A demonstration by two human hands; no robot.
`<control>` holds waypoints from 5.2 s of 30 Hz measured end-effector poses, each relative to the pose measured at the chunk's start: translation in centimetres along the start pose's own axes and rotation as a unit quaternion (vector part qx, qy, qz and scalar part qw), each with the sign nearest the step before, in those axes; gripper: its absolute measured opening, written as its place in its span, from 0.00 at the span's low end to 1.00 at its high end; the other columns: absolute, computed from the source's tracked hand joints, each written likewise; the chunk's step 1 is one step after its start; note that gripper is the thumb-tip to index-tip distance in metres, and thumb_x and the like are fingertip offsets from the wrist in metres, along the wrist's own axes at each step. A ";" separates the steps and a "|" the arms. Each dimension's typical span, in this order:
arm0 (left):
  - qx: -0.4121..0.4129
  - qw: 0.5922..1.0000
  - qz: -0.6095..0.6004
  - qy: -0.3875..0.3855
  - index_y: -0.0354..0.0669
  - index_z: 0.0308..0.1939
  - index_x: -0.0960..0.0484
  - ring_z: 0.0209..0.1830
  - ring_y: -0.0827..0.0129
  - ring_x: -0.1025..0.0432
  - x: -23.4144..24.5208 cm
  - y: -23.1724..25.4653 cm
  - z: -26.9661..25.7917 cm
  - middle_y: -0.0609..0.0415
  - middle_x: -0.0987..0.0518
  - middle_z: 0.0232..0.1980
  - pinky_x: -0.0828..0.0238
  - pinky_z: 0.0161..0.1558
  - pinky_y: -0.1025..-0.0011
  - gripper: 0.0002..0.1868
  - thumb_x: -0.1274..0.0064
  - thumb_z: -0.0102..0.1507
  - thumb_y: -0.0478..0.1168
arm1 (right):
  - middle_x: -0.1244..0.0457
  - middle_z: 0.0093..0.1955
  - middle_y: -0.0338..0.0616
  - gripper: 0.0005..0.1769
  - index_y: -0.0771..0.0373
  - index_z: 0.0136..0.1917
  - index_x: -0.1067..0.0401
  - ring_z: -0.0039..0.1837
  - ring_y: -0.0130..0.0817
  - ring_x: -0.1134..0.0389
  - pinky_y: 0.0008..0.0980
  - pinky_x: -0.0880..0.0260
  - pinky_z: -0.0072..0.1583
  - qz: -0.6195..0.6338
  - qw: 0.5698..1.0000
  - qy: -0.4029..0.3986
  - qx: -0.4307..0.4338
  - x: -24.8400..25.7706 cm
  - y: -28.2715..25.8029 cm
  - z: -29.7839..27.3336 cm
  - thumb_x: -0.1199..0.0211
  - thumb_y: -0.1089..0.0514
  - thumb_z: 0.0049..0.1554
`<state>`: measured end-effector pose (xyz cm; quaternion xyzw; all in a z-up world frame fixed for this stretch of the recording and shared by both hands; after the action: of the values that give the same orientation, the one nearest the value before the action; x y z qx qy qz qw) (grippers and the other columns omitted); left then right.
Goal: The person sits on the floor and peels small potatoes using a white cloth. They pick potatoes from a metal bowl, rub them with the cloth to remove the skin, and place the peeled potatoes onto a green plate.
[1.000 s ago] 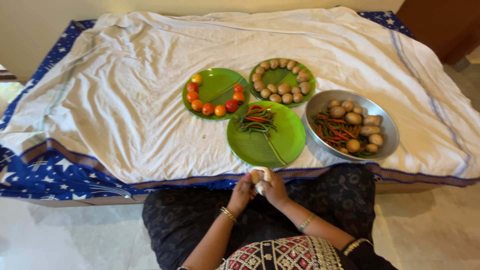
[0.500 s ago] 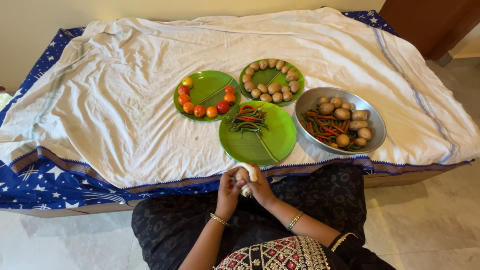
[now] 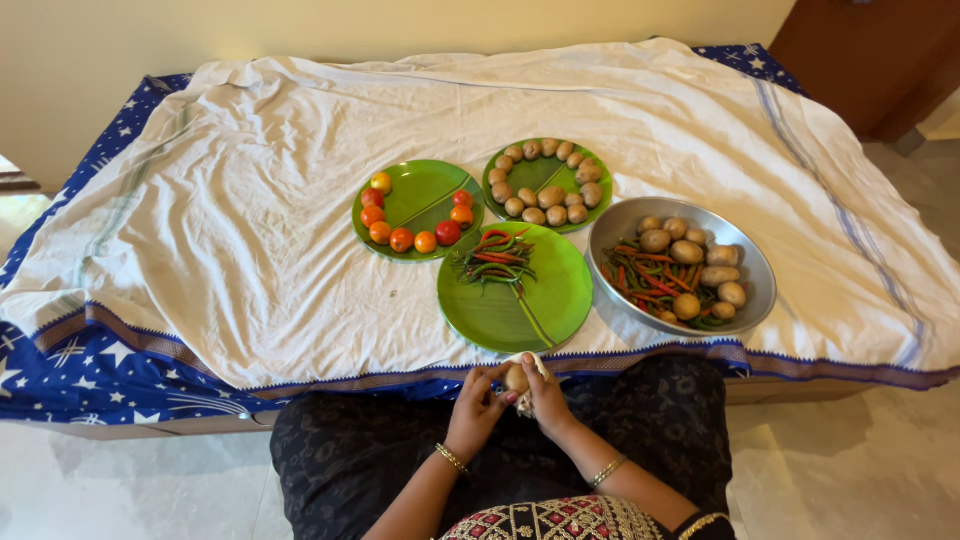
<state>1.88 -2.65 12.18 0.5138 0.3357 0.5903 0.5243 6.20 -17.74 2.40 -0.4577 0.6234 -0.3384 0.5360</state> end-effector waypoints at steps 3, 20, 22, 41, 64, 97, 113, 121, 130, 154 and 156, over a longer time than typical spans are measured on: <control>0.010 1.000 0.017 -0.013 0.47 0.68 0.23 0.32 0.74 0.37 -0.5 -0.2 0.1 0.55 0.30 0.42 0.33 0.39 0.76 0.30 0.36 0.61 0.35 | 0.33 0.44 0.40 0.30 0.66 0.54 0.28 0.42 0.25 0.32 0.26 0.32 0.43 -0.004 1.000 -0.009 0.012 0.5 -0.7 0.3 0.43 0.34 0.62; -0.050 0.920 0.351 -0.165 0.49 0.63 0.25 0.49 0.50 0.24 -0.9 7.9 5.9 0.46 0.21 0.52 0.27 0.47 0.56 0.34 0.36 0.53 0.52 | 0.38 0.63 0.37 0.42 0.56 0.75 0.46 0.59 0.26 0.32 0.28 0.30 0.54 0.061 0.978 -0.180 0.090 -1.0 -4.2 0.7 0.35 0.38 0.56; -0.071 0.919 0.344 -0.180 0.48 0.62 0.25 0.49 0.49 0.24 -1.6 7.6 6.5 0.45 0.21 0.53 0.28 0.47 0.55 0.34 0.36 0.54 0.52 | 0.37 0.62 0.37 0.40 0.56 0.75 0.45 0.58 0.27 0.32 0.29 0.31 0.54 0.053 0.984 -0.140 0.098 -0.1 -3.8 1.1 0.37 0.39 0.57; -0.002 0.976 0.160 -0.146 0.52 0.63 0.23 0.26 0.59 0.26 0.1 -1.7 7.1 0.55 0.25 0.25 0.31 0.31 0.62 0.37 0.35 0.55 0.63 | 0.35 0.51 0.49 0.31 0.69 0.64 0.32 0.48 0.35 0.32 0.33 0.31 0.46 0.092 0.994 -0.044 -0.043 2.3 0.6 3.9 0.49 0.38 0.68; -0.115 0.968 0.147 -0.169 0.53 0.72 0.29 0.46 0.53 0.22 -0.6 3.6 5.4 0.49 0.18 0.47 0.26 0.47 0.60 0.32 0.43 0.65 0.55 | 0.36 0.54 0.44 0.40 0.68 0.69 0.38 0.50 0.28 0.32 0.25 0.32 0.49 0.004 0.990 -0.057 0.127 2.5 -2.0 0.9 0.47 0.32 0.62; -0.032 0.989 0.146 -0.017 0.53 0.73 0.31 0.39 0.57 0.24 0.1 3.3 4.4 0.50 0.22 0.45 0.27 0.42 0.63 0.33 0.42 0.65 0.50 | 0.34 0.57 0.45 0.35 0.69 0.68 0.35 0.53 0.28 0.31 0.26 0.30 0.52 -0.068 0.987 -0.002 0.148 -0.4 -5.3 0.8 0.44 0.37 0.63; -0.072 0.982 0.157 0.075 0.51 0.62 0.20 0.38 0.64 0.23 2.3 2.6 6.7 0.54 0.22 0.56 0.24 0.40 0.68 0.29 0.39 0.56 0.34 | 0.36 0.62 0.55 0.40 0.64 0.70 0.36 0.62 0.51 0.32 0.40 0.31 0.61 -0.401 0.832 -0.013 0.382 -6.0 -12.9 0.2 0.26 0.53 0.48; -0.037 0.996 0.086 0.012 0.49 0.66 0.23 0.29 0.71 0.27 1.1 1.8 7.6 0.54 0.22 0.55 0.26 0.37 0.71 0.33 0.35 0.56 0.35 | 0.31 0.56 0.48 0.26 0.63 0.65 0.31 0.57 0.39 0.28 0.35 0.29 0.58 -0.313 0.908 -0.035 0.277 -2.1 -9.2 3.5 0.37 0.43 0.62; -0.017 0.998 0.062 0.027 0.49 0.65 0.21 0.24 0.74 0.31 1.3 1.5 7.6 0.55 0.22 0.50 0.28 0.33 0.73 0.34 0.29 0.54 0.42 | 0.32 0.43 0.46 0.22 0.67 0.58 0.25 0.43 0.31 0.33 0.32 0.33 0.45 -0.238 0.955 0.036 0.174 1.5 -5.5 5.5 0.45 0.46 0.67; -0.031 0.985 0.169 0.019 0.52 0.71 0.30 0.32 0.60 0.27 1.5 1.2 7.3 0.51 0.23 0.42 0.28 0.36 0.64 0.37 0.36 0.61 0.54 | 0.31 0.46 0.43 0.21 0.64 0.60 0.27 0.45 0.29 0.30 0.29 0.30 0.47 -0.270 0.944 -0.031 0.184 -1.3 -7.1 4.1 0.45 0.46 0.65; -0.021 0.987 0.158 0.028 0.51 0.71 0.30 0.34 0.58 0.25 1.4 0.6 7.2 0.49 0.21 0.43 0.27 0.37 0.64 0.37 0.36 0.61 0.53 | 0.32 0.43 0.44 0.18 0.64 0.58 0.25 0.42 0.30 0.32 0.31 0.32 0.45 -0.282 0.945 -0.001 0.163 -1.2 -7.2 4.2 0.43 0.48 0.65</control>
<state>8.78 -2.44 14.84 0.5328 0.2525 0.6866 0.4255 11.84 -18.87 8.59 -0.5216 0.4049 -0.5723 0.4862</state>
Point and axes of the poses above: each hand's wrist, its own z-axis towards the middle knuckle, its own x-axis out of the back of the hand, y = z × x, the point moved 6 cm from there along z, towards the middle knuckle
